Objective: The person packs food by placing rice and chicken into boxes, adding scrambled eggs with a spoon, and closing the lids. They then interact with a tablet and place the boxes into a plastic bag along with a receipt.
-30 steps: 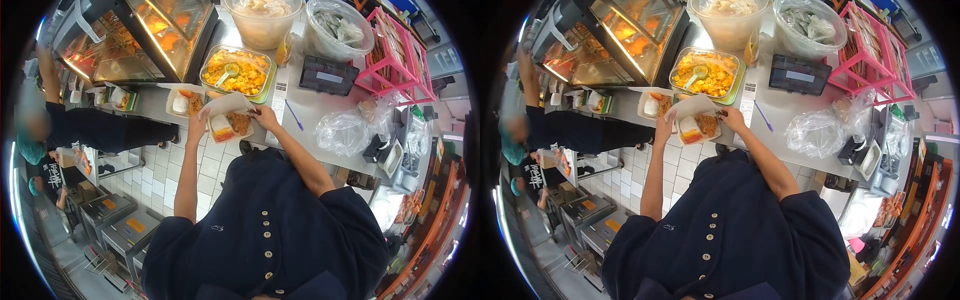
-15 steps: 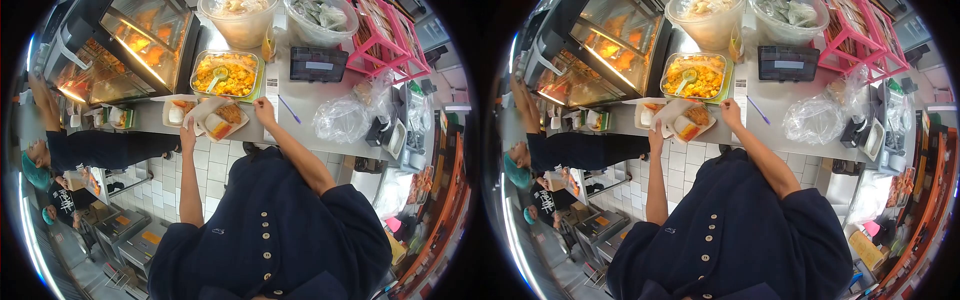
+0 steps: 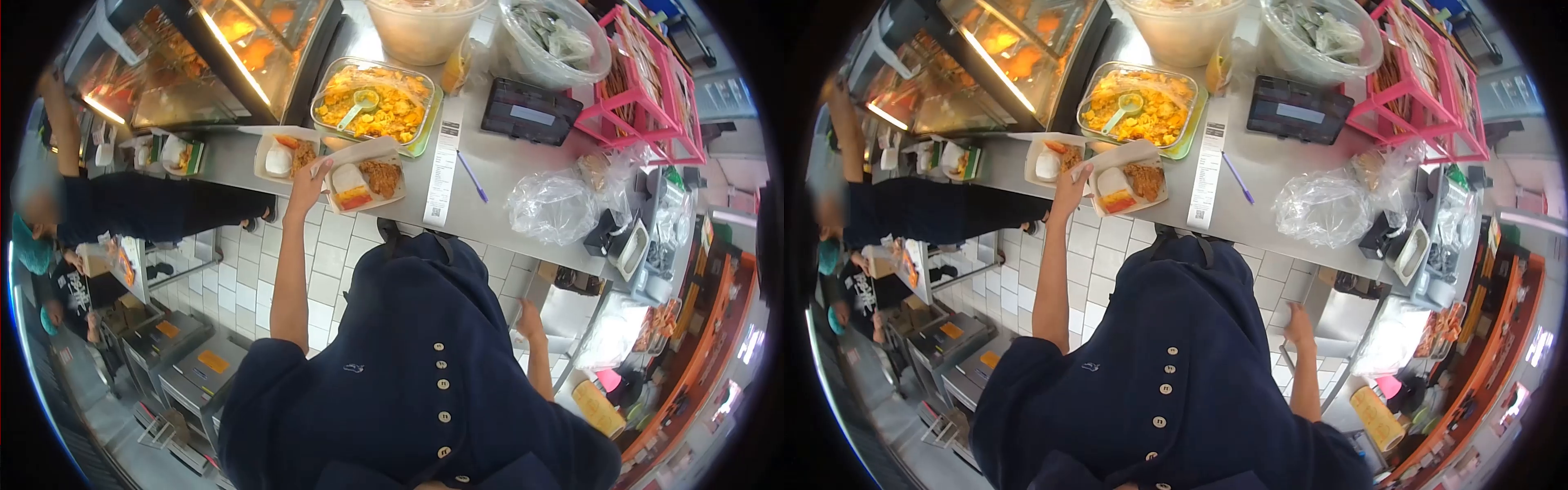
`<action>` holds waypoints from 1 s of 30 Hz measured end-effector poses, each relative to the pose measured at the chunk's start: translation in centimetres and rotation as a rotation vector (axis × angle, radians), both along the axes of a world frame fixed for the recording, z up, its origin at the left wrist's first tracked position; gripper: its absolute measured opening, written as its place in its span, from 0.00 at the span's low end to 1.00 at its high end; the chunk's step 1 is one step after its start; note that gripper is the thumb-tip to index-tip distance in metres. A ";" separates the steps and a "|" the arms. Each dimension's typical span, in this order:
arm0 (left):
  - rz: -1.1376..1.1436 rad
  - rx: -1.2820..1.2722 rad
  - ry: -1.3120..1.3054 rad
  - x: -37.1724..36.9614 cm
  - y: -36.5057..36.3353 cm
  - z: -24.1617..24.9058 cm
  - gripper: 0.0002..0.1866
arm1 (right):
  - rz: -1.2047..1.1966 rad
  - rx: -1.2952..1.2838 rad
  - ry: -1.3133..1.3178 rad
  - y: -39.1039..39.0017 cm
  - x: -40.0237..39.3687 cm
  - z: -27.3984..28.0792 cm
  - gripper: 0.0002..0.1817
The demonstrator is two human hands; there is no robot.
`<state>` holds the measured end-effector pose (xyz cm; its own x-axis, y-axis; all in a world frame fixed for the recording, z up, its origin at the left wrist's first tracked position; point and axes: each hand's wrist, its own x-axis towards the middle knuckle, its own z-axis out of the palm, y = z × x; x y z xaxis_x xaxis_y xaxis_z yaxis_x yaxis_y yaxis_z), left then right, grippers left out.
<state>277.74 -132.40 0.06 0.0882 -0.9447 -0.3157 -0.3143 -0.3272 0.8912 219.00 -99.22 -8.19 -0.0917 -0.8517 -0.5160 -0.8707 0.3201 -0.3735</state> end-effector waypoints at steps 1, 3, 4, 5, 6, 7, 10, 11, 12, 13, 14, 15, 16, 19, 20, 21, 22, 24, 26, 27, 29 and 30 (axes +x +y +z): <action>0.007 -0.028 -0.011 -0.2 0.1 0.6 0.27 | -0.040 -0.143 -0.150 -3.5 1.4 1.5 0.16; 0.001 0.040 -0.167 0.8 0.0 1.7 0.26 | -0.217 -0.234 -0.284 -13.7 8.8 8.4 0.15; 0.004 -0.013 -0.158 1.4 0.3 1.8 0.26 | -0.163 -0.397 -0.328 -17.9 11.8 9.9 0.15; 0.000 -0.065 -0.148 1.9 0.8 1.8 0.25 | -0.179 -0.471 -0.422 -22.0 15.1 11.6 0.16; -0.011 -0.117 -0.136 2.4 1.2 1.7 0.24 | -0.199 -0.487 -0.527 -25.8 18.0 12.0 0.17; 0.015 -0.096 -0.048 3.0 1.5 1.0 0.24 | -0.191 -0.566 -0.781 -29.3 20.5 11.2 0.19; 0.020 -0.020 0.011 3.3 2.9 -0.3 0.23 | -0.140 -0.377 -0.937 -37.0 28.0 10.5 0.30; -0.024 0.003 -0.111 2.2 3.6 0.2 0.23 | -0.079 -0.252 -0.934 -38.0 29.6 10.4 0.32; -0.066 0.022 -0.233 1.7 3.8 0.7 0.24 | 0.001 -0.103 -0.789 -38.4 30.5 8.1 0.32; -0.076 -0.025 -0.210 2.3 4.2 -3.2 0.25 | 0.080 0.046 -0.638 -38.6 31.3 5.5 0.33; -0.017 -0.039 -0.085 2.2 4.1 -4.9 0.26 | 0.074 0.000 -0.682 -38.2 31.9 4.5 0.33; 0.049 -0.046 0.047 1.7 4.5 -6.3 0.26 | 0.074 -0.038 -0.722 -37.1 32.3 3.8 0.33; 0.121 -0.045 0.185 0.7 5.3 -7.3 0.27 | 0.075 -0.067 -0.754 -36.0 32.2 2.5 0.33; 0.131 0.144 0.388 -0.4 5.4 -5.5 0.27 | 0.053 -0.152 -0.740 -35.0 32.5 1.0 0.32; 0.137 0.198 0.409 -0.6 5.3 -4.0 0.27 | 0.040 -0.173 -0.705 -34.8 32.8 1.1 0.31; 0.175 0.161 0.409 -0.9 5.4 -3.6 0.26 | 0.020 -0.150 -0.686 -34.9 32.7 1.8 0.32; 0.191 0.205 0.389 -0.6 5.3 -3.2 0.27 | -0.032 -0.157 -0.651 -35.2 32.7 2.9 0.33; 0.226 0.295 0.351 0.3 4.9 -2.0 0.29 | -0.134 -0.165 -0.578 -35.4 32.4 4.6 0.35; 0.216 0.356 0.361 1.0 4.4 -0.7 0.36 | -0.188 -0.111 -0.589 -36.1 32.0 5.2 0.40; 0.227 0.373 0.368 1.0 4.1 -0.2 0.36 | -0.176 -0.097 -0.576 -36.2 31.9 5.3 0.40; 0.243 0.407 0.389 0.9 3.6 0.4 0.34 | -0.149 -0.087 -0.565 -36.0 31.6 5.3 0.38; 0.215 0.398 0.359 1.1 3.7 -0.3 0.32 | -0.132 -0.091 -0.568 -35.5 31.5 5.1 0.37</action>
<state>278.85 -128.67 -0.23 0.0870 -0.7194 -0.6891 0.0956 -0.6825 0.7246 250.55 -134.73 -3.10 0.0688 -0.8950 -0.4407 -0.4814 0.3572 -0.8004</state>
